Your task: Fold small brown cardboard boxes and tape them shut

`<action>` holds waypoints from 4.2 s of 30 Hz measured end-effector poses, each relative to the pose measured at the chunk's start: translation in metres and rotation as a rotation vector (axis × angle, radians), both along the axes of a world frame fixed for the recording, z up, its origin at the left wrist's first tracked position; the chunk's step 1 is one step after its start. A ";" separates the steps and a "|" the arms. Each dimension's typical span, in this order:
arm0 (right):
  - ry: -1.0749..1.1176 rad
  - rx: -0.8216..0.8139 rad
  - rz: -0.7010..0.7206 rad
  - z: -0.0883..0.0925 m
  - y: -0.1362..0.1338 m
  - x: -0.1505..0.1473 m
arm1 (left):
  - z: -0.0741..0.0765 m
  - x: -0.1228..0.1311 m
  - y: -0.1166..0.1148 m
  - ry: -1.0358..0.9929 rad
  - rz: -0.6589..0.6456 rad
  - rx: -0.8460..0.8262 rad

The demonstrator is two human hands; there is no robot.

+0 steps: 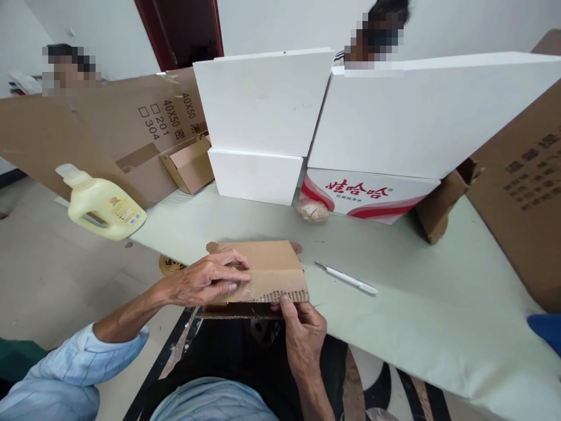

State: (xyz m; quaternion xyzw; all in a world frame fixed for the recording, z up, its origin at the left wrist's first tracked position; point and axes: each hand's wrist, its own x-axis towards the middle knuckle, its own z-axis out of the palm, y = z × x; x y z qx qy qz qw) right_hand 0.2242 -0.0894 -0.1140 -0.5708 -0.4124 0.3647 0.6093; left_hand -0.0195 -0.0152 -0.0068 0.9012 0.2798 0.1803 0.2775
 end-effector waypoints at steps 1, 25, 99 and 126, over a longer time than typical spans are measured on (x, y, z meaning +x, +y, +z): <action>-0.002 0.002 -0.003 0.000 0.000 0.000 | 0.000 0.000 -0.001 -0.002 0.000 0.006; 0.004 0.018 0.024 0.013 0.004 -0.005 | 0.016 0.000 -0.011 0.049 -0.059 0.137; 0.160 -0.042 0.033 -0.003 0.005 -0.001 | -0.005 -0.018 0.016 -0.143 0.051 -0.075; -0.840 0.455 0.807 0.087 0.029 0.027 | -0.016 -0.034 0.020 -0.390 0.231 0.373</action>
